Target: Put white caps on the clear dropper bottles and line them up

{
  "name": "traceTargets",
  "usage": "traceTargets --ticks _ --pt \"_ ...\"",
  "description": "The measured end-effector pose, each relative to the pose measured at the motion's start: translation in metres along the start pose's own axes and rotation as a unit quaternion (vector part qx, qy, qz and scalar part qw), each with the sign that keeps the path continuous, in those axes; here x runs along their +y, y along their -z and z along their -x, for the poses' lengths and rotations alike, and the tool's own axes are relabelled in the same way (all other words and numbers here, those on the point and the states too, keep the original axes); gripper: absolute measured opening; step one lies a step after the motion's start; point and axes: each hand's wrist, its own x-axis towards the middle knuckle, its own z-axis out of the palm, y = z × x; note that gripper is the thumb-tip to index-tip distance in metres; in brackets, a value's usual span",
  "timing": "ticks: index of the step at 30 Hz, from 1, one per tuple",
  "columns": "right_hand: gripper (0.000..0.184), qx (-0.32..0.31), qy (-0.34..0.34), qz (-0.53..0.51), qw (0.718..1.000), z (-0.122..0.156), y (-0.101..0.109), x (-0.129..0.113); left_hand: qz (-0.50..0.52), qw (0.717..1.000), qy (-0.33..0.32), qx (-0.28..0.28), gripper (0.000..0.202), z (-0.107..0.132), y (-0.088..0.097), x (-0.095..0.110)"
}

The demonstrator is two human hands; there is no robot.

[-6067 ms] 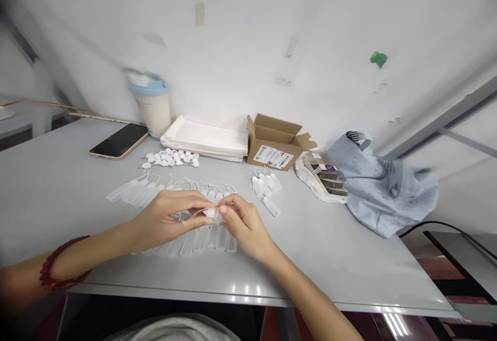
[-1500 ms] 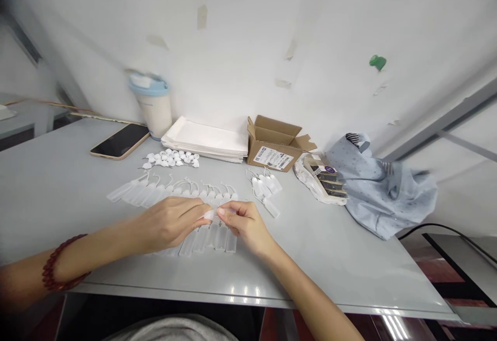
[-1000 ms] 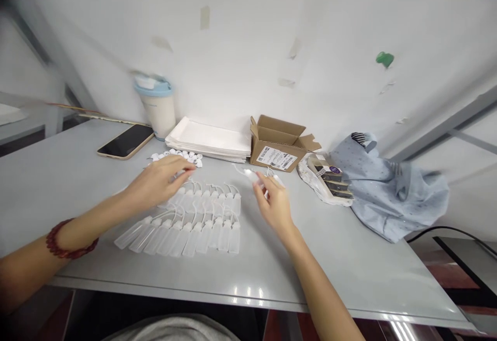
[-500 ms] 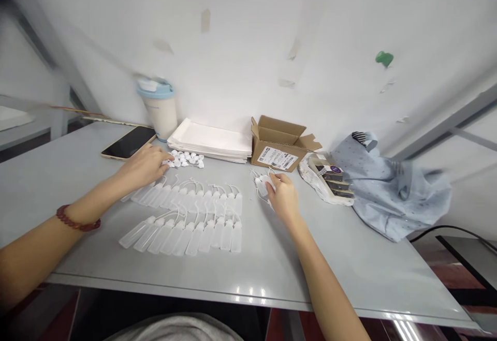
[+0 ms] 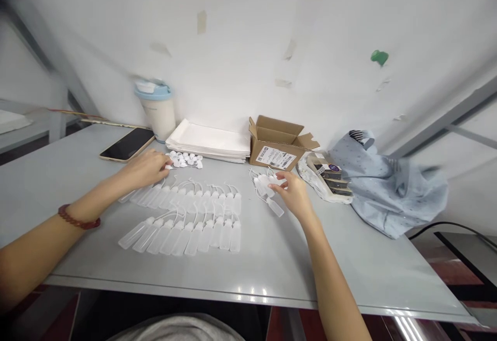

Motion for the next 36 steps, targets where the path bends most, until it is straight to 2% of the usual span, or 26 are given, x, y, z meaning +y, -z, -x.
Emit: traceTargets --ticks 3,6,9,14,18,22,27,36 --pt "0.022 -0.091 -0.058 0.005 0.994 0.004 0.014 -0.003 -0.031 0.999 -0.011 -0.015 0.030 0.002 0.006 0.002" --pt "0.029 -0.206 -0.087 0.019 0.975 0.008 0.023 -0.005 -0.048 0.999 -0.010 -0.019 0.028 0.004 0.014 0.005" --pt "0.030 -0.259 -0.091 0.046 0.960 0.011 0.025 -0.006 -0.045 0.999 0.000 -0.011 0.026 0.006 0.022 0.007" --pt "0.033 -0.269 -0.082 0.088 0.956 0.012 0.019 -0.008 0.016 0.999 -0.035 0.034 0.026 0.008 0.026 0.015" --pt "0.030 -0.287 -0.083 0.084 0.951 0.013 0.018 -0.009 0.046 0.996 -0.056 0.060 0.027 0.011 0.027 0.024" --pt "0.035 -0.294 -0.091 0.079 0.948 0.015 0.020 -0.011 0.054 0.995 -0.055 0.062 0.026 0.012 0.028 0.028" --pt "0.045 -0.318 -0.065 0.076 0.943 0.017 0.023 -0.014 0.055 0.995 -0.052 0.062 0.025 0.012 0.028 0.028" --pt "0.038 -0.312 -0.062 0.073 0.945 0.016 0.022 -0.014 0.058 0.996 -0.054 0.048 0.024 0.014 0.028 0.032"
